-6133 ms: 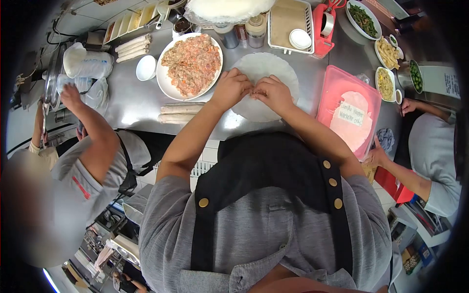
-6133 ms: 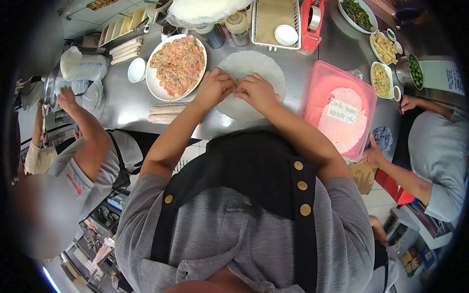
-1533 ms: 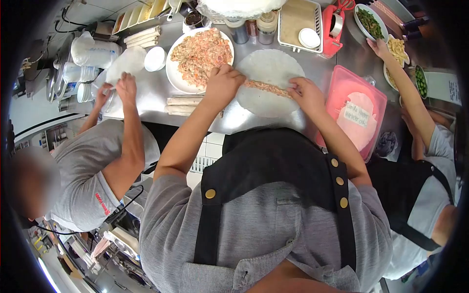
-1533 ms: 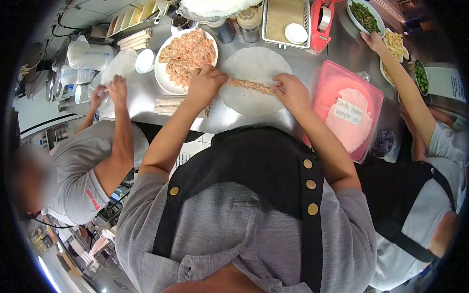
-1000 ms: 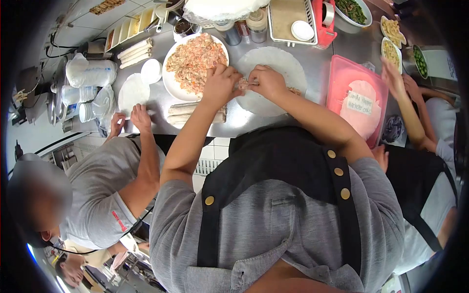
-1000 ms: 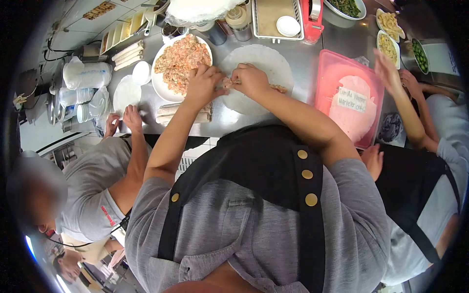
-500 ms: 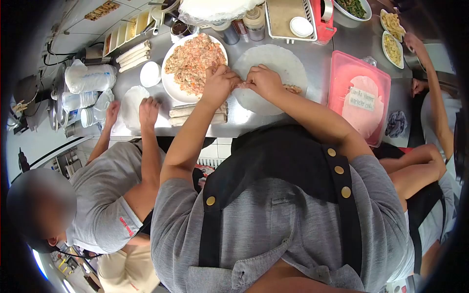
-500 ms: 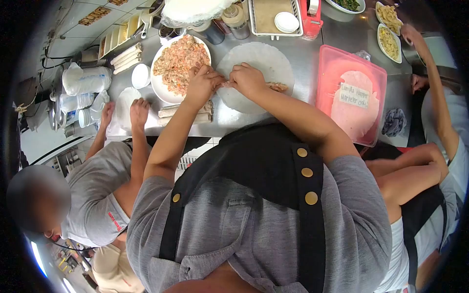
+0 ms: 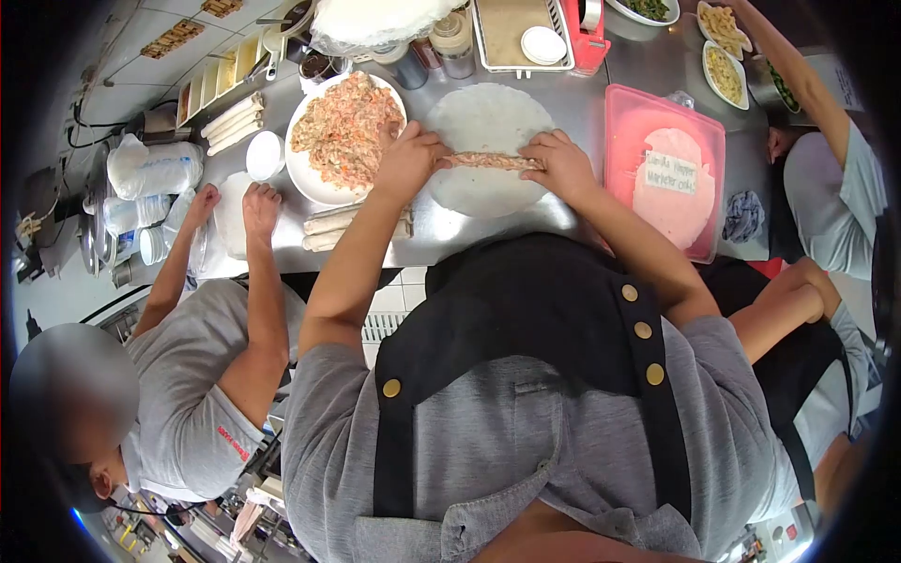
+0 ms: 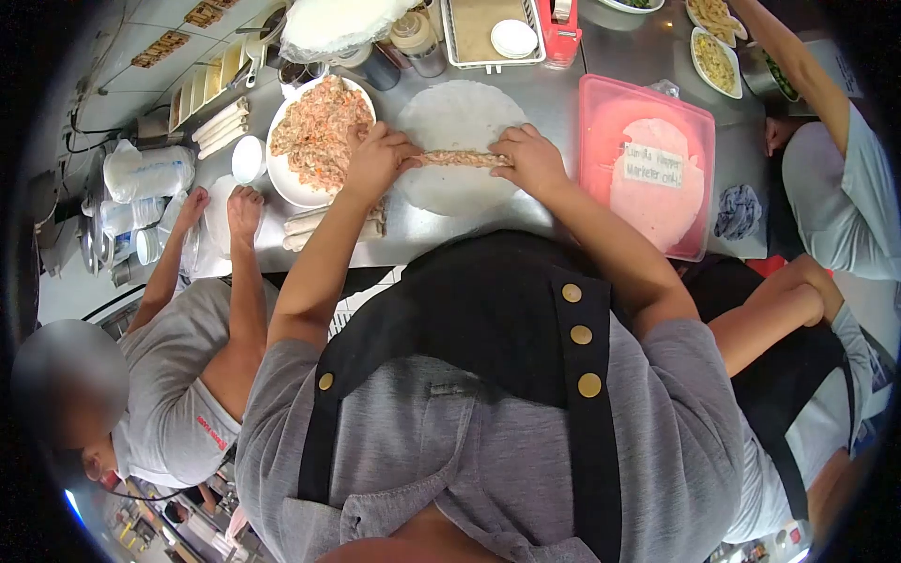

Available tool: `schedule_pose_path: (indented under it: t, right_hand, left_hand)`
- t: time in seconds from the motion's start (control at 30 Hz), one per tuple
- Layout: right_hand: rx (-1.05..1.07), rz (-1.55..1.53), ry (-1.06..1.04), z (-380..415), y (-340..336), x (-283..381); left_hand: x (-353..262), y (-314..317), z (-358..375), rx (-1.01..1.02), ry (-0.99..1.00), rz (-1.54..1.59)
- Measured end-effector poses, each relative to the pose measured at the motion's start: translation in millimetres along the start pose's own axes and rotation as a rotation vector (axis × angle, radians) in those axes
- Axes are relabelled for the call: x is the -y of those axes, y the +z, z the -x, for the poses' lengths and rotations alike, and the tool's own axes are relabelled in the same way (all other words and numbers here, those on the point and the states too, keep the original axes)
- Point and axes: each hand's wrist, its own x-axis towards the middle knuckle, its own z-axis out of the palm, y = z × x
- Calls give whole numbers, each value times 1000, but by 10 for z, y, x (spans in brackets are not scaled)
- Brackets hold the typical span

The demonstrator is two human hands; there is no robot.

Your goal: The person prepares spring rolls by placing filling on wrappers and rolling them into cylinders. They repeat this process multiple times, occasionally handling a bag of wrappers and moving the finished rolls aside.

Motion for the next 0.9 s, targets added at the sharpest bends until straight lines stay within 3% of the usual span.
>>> schedule_pose_path:
  t: [0.1,0.17,0.27,0.47,0.53,0.6,0.67,0.8,0.87,0.9]
  right_hand:
    - [-19,-8,-9,-7,-17,13]
    - [-15,-15,-3,14,-77,58]
    - [-97,4,-13,79,-160,44]
    - [-36,31,24,219,-83,-150]
    - [-84,30,12,212,-162,-7]
    - [-152,35,-83,208,-225,184]
    - [-50,-35,-286,197,-23,117]
    - [94,-23,-486,144,175,209]
    - [5,211,-618,117,274,156]
    - [-4,208,-611,113,280,162]
  left_hand:
    - [-16,-43,1,-39,-4,13]
    - [-76,-66,30,-320,-19,23]
    - [34,-74,130,-228,57,58]
    - [61,64,220,-226,-43,-36]
    - [-57,-19,197,-374,-150,63]
    - [-78,-59,200,-528,-268,153]
    - [17,-59,183,-604,-409,621]
    - [-51,7,195,-619,-396,858]
    - [-215,35,206,-360,-210,935]
    - [-336,46,193,-352,-202,929]
